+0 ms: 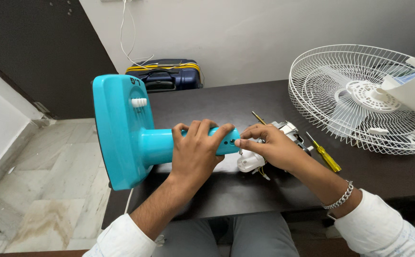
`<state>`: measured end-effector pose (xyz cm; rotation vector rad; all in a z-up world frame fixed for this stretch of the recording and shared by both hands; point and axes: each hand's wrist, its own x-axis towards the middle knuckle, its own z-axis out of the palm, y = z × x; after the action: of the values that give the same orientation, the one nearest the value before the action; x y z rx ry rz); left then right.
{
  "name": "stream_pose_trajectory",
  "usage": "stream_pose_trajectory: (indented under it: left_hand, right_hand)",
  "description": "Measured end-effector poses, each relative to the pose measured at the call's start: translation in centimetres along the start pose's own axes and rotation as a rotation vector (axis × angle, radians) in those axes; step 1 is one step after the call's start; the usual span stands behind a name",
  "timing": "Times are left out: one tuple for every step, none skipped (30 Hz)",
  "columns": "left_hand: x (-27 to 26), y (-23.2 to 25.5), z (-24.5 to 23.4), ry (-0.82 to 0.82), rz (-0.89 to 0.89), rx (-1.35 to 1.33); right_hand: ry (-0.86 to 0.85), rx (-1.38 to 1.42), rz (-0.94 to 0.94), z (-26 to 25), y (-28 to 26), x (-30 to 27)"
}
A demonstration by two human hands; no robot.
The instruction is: The person disassembles a teal table fan by removing the rear cover with a screwdriver, then detaches the motor assembly from the neck. They manipulate the internal wiring and components, then reattach the motor assembly and secure it with screws.
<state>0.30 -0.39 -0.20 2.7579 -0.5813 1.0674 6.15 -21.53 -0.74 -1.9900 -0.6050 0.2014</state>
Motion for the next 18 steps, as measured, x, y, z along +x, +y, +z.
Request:
stream_pose_trajectory:
  left_hand:
    - [0.0, 0.0, 0.0, -0.001, -0.001, 0.004]
    - [0.0, 0.0, 0.1, 0.0, -0.001, 0.001]
    - [0.1, -0.1, 0.1, 0.002, -0.001, -0.003]
    - [0.1, 0.0, 0.1, 0.003, 0.0, -0.008]
    - [0.1, 0.0, 0.1, -0.001, -0.005, -0.004]
    - [0.1, 0.0, 0.1, -0.003, -0.009, 0.001]
    - [0.1, 0.1, 0.1, -0.005, -0.012, 0.005]
    - [0.1, 0.1, 0.1, -0.005, -0.01, 0.008]
    - [0.0, 0.2, 0.1, -0.005, -0.008, 0.01]
    - [0.1, 0.2, 0.0, -0.006, -0.003, 0.011]
    - [0.2, 0.1, 0.0, -0.008, -0.003, 0.012]
    - [0.2, 0.1, -0.1, -0.01, -0.002, 0.012]
    - [0.1, 0.1, -0.2, -0.013, -0.001, 0.011]
    - [0.1, 0.1, -0.2, -0.008, -0.004, 0.008]
    - [0.2, 0.1, -0.2, -0.004, -0.006, 0.004]
    - [0.1, 0.2, -0.2, 0.001, -0.009, -0.001]
    - [0.2, 0.2, -0.2, -0.004, -0.012, 0.008]
    - [0.2, 0.2, -0.1, -0.01, -0.014, 0.016]
  right_hand:
    - [0.005, -0.018, 0.006, 0.0, -0.2, 0.0]
    - [0.01, -0.042, 0.049, 0.0, -0.5, -0.1]
    - [0.015, -0.067, 0.092, 0.0, -0.7, -0.1]
    - [0.022, -0.091, 0.136, -0.1, -1.0, -0.3]
    - [0.048, -0.109, 0.136, -0.3, -1.2, -0.5]
    - [0.075, -0.128, 0.133, -0.6, -1.6, -0.7]
    - [0.102, -0.147, 0.131, -0.8, -1.9, -0.9]
    - [0.163, -0.234, 0.016, -1.1, -2.1, -1.4]
    - [0.222, -0.322, -0.099, -1.7, -2.2, -2.2]
    - [0.281, -0.409, -0.213, -2.2, -2.4, -2.9]
    - [0.304, -0.425, -0.174, -2.8, -2.6, -3.4]
    - [0.326, -0.44, -0.132, -3.5, -2.6, -4.2]
    - [0.349, -0.456, -0.09, -4.1, -2.6, -4.9]
    - [0.379, -0.451, -0.05, -4.7, -2.5, -5.5]
    - [0.409, -0.446, -0.009, -5.5, -2.2, -6.3]
    - [0.438, -0.442, 0.032, -6.2, -2.0, -7.0]
    - [0.468, -0.417, 0.127, -6.9, -1.6, -7.6]
    - [0.497, -0.391, 0.223, -7.6, -1.0, -8.3]
